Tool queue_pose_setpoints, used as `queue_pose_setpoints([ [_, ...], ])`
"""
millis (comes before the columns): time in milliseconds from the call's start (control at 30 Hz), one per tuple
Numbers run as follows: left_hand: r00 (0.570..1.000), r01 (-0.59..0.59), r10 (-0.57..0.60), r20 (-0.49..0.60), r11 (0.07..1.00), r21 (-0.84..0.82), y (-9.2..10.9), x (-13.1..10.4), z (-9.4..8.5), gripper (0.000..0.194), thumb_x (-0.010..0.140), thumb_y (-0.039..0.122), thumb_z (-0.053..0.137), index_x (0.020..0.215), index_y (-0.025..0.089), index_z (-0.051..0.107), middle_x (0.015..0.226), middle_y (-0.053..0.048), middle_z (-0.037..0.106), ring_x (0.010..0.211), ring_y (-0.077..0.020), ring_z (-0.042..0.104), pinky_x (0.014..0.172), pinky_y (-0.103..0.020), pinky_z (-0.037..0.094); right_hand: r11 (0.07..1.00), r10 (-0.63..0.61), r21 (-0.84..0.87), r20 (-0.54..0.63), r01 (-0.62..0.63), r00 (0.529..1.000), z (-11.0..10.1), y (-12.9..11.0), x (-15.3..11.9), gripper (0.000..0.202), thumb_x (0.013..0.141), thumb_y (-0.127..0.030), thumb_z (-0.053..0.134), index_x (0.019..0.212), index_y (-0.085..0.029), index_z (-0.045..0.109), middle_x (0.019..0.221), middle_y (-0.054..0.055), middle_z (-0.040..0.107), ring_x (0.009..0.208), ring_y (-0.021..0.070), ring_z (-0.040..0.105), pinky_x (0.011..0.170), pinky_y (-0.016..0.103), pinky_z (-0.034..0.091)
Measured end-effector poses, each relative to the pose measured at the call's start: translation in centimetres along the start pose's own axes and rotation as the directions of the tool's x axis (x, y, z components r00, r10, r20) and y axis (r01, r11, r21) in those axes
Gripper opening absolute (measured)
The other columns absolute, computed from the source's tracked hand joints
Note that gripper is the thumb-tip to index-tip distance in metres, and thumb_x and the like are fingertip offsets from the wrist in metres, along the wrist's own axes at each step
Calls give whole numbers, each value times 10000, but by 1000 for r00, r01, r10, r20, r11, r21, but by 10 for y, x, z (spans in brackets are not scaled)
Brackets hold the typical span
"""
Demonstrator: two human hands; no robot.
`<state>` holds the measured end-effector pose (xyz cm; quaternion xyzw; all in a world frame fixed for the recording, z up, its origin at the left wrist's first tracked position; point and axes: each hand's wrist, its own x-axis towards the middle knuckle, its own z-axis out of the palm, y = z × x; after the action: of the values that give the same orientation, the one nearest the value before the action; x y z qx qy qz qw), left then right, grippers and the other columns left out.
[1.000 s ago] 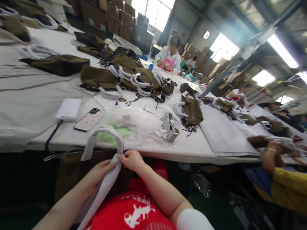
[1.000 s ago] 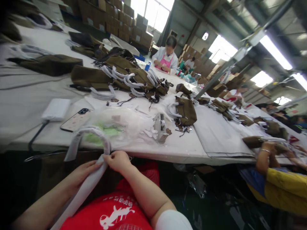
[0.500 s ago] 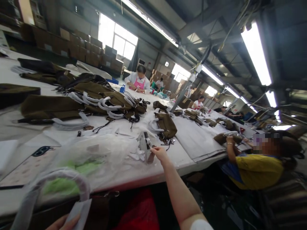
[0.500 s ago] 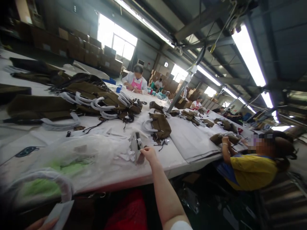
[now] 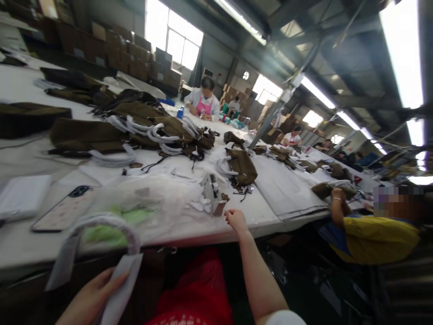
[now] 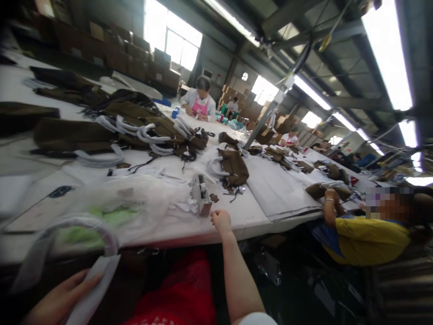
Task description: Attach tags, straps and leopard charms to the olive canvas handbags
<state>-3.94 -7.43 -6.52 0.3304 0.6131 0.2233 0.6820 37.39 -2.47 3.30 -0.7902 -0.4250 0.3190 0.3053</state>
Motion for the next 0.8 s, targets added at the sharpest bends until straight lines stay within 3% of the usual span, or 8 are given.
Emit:
queue_pose_setpoints([
  [133, 957, -246, 258, -133, 964, 100, 22, -38, 17, 776, 483, 777, 748, 939, 155, 667, 895, -102, 741, 871, -294, 671, 718, -330, 523, 994, -113, 36, 290, 107, 950, 25, -15, -29, 256, 858, -337, 549, 796, -135, 694, 560, -13, 560, 444, 88, 465, 449, 192, 332],
  [267, 924, -298, 333, -189, 935, 191, 27, -40, 21, 601, 601, 656, 673, 902, 135, 658, 857, -91, 715, 816, -270, 642, 705, -320, 477, 951, -307, 154, 553, 267, 774, 83, -50, -70, 342, 873, -429, 543, 796, -134, 698, 547, -17, 538, 461, 93, 446, 458, 200, 325],
  [367, 908, -305, 356, -220, 923, 234, 23, -41, 20, 485, 635, 582, 659, 863, 153, 665, 830, -58, 697, 809, -248, 620, 724, -309, 445, 939, -327, 158, 693, 307, 642, 132, -72, -99, 295, 892, -375, 544, 830, -140, 712, 558, -26, 555, 470, 88, 460, 459, 190, 329],
  [433, 900, -313, 374, -226, 913, 261, 23, -43, 19, 452, 645, 566, 650, 843, 160, 663, 798, -50, 683, 787, -246, 610, 700, -307, 429, 930, -321, 128, 740, 345, 590, 161, -80, -109, 242, 896, -325, 567, 819, -151, 716, 549, -34, 563, 462, 85, 468, 448, 185, 330],
  [533, 884, -337, 407, -229, 895, 293, 25, -48, 17, 417, 652, 555, 638, 812, 170, 655, 763, -47, 673, 760, -249, 605, 671, -306, 420, 937, -220, -7, 766, 350, 604, 190, -83, -110, 249, 899, -299, 600, 721, -153, 695, 514, -30, 566, 417, 87, 466, 419, 191, 329],
  [633, 868, -376, 441, -227, 883, 280, 23, -51, 12, 432, 653, 575, 642, 802, 170, 658, 760, -57, 688, 755, -259, 619, 682, -312, 449, 938, -84, -152, 771, 310, 631, 200, -81, -106, 399, 883, -457, 645, 627, -151, 661, 484, -2, 570, 381, 105, 487, 401, 208, 349],
  [733, 899, -377, 385, -209, 923, 76, 14, -41, 4, 503, 623, 592, 724, 881, 162, 684, 854, -73, 722, 844, -278, 645, 743, -315, 489, 940, 20, -237, 753, 244, 657, 205, -74, -101, 574, 796, -656, 660, 520, -157, 592, 439, 17, 534, 355, 116, 481, 385, 220, 356],
  [800, 953, -297, 279, -117, 935, -192, 10, -30, 0, 593, 559, 612, 798, 911, 148, 686, 811, -79, 719, 745, -245, 638, 664, -290, 487, 991, -3, -85, 767, 106, 642, 209, -70, -98, 545, 758, -664, 686, 586, -155, 599, 476, 4, 547, 356, 96, 460, 370, 204, 322],
])
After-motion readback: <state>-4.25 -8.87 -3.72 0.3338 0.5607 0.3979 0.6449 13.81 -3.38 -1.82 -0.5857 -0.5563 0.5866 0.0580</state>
